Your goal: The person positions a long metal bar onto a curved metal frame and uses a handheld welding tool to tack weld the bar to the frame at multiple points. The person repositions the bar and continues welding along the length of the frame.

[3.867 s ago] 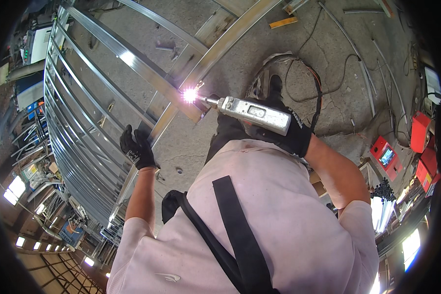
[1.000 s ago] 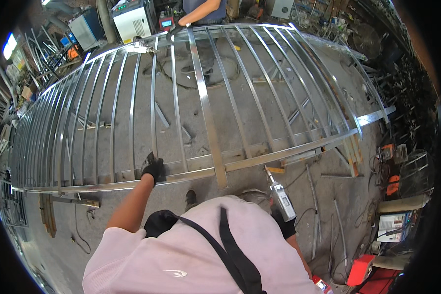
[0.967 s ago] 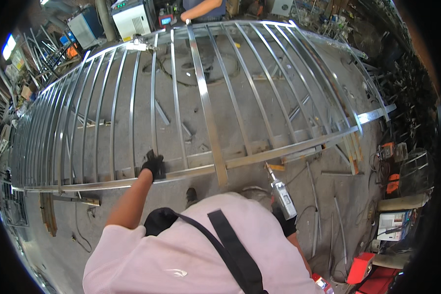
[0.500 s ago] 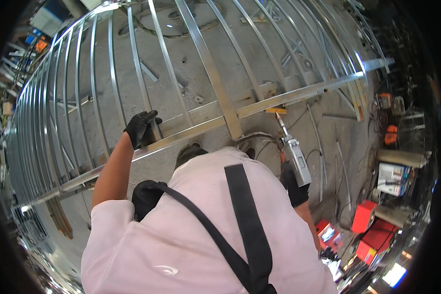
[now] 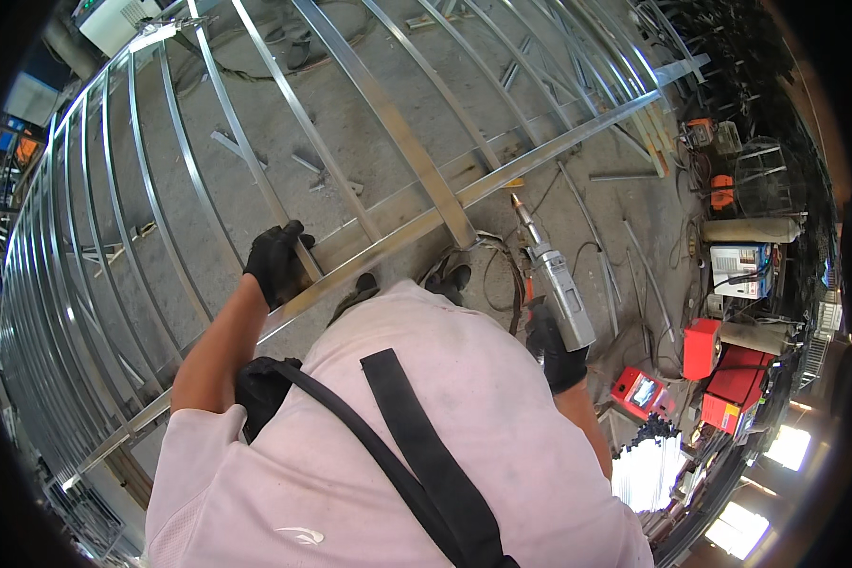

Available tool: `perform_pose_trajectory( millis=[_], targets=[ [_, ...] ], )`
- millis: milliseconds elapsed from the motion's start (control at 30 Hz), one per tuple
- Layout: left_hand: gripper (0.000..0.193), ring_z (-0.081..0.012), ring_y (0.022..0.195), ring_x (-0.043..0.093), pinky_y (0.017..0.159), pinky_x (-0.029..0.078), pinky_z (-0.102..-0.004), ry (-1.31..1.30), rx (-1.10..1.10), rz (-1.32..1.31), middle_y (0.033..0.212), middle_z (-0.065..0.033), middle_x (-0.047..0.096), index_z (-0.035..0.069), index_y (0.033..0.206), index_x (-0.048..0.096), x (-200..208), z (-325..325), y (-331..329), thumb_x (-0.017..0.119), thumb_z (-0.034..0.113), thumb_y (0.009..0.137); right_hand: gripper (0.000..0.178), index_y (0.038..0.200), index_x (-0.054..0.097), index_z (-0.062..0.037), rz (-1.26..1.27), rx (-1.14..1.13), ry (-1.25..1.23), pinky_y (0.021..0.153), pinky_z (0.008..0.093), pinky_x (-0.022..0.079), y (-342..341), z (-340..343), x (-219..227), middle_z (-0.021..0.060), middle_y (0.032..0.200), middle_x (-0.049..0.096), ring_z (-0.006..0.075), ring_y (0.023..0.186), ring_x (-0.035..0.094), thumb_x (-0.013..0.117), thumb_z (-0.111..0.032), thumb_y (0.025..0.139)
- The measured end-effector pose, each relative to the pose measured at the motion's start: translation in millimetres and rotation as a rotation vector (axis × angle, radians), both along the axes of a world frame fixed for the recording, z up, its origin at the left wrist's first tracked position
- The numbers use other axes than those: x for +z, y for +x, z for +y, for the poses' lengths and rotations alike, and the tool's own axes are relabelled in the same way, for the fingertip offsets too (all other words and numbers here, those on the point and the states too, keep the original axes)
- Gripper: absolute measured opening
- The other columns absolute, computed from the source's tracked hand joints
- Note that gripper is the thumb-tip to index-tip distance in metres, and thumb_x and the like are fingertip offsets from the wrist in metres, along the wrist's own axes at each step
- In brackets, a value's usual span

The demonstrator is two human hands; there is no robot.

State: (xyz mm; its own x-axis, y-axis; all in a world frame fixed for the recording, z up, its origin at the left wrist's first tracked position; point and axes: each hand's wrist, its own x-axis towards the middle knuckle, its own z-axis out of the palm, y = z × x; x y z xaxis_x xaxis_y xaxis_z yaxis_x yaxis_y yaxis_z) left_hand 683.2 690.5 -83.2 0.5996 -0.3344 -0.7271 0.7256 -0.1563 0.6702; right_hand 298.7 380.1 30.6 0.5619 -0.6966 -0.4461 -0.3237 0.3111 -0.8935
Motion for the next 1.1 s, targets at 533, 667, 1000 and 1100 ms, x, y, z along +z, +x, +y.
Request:
perform_pose_trajectory(
  millis=[533, 667, 1000, 1100],
  targets=[
    [0.033, -0.0246, 0.086, 0.069, 0.078, 0.059, -0.0418, 0.023, -0.009, 0.013, 0.104, -0.0137, 0.074, 0.000, 0.110, 0.066, 10, -2, -4, 0.064, 0.032, 0.105, 0.026, 0.125, 0.066, -0.0059, 0.021, 0.087, -0.119, 0.058, 0.0223, 0.044, -2, 8, 9, -0.0004, 0.089, 0.067, 0.0058, 0.067, 0.058, 0.070, -0.012, 0.100],
    [0.033, -0.0249, 0.086, 0.067, 0.078, 0.058, -0.0419, -0.015, -0.020, 0.003, 0.104, -0.0134, 0.072, 0.000, 0.113, 0.065, 6, 0, -4, 0.063, 0.033, 0.106, 0.030, 0.129, 0.065, -0.0045, 0.057, 0.119, -0.078, 0.071, 0.0249, 0.051, 1, 5, 18, 0.0006, 0.100, 0.069, 0.0081, 0.082, 0.062, 0.072, -0.007, 0.100],
    [0.031, -0.0248, 0.085, 0.066, 0.076, 0.057, -0.0411, 0.004, -0.020, 0.000, 0.104, -0.0135, 0.071, 0.002, 0.113, 0.066, 5, 2, -5, 0.065, 0.032, 0.105, 0.031, 0.130, 0.062, -0.0079, 0.012, 0.113, -0.055, 0.060, 0.0225, 0.045, 4, 6, 27, 0.0002, 0.088, 0.066, 0.0078, 0.069, 0.059, 0.072, -0.016, 0.101],
    [0.029, -0.0238, 0.083, 0.068, 0.076, 0.058, -0.0399, -0.033, 0.013, -0.008, 0.100, -0.0124, 0.072, 0.003, 0.110, 0.067, 1, 2, -7, 0.067, 0.031, 0.104, 0.029, 0.129, 0.063, -0.0078, 0.004, 0.113, -0.110, 0.061, 0.0227, 0.046, 7, 8, 26, 0.0005, 0.087, 0.067, 0.0082, 0.070, 0.059, 0.071, -0.017, 0.103]
  ],
)
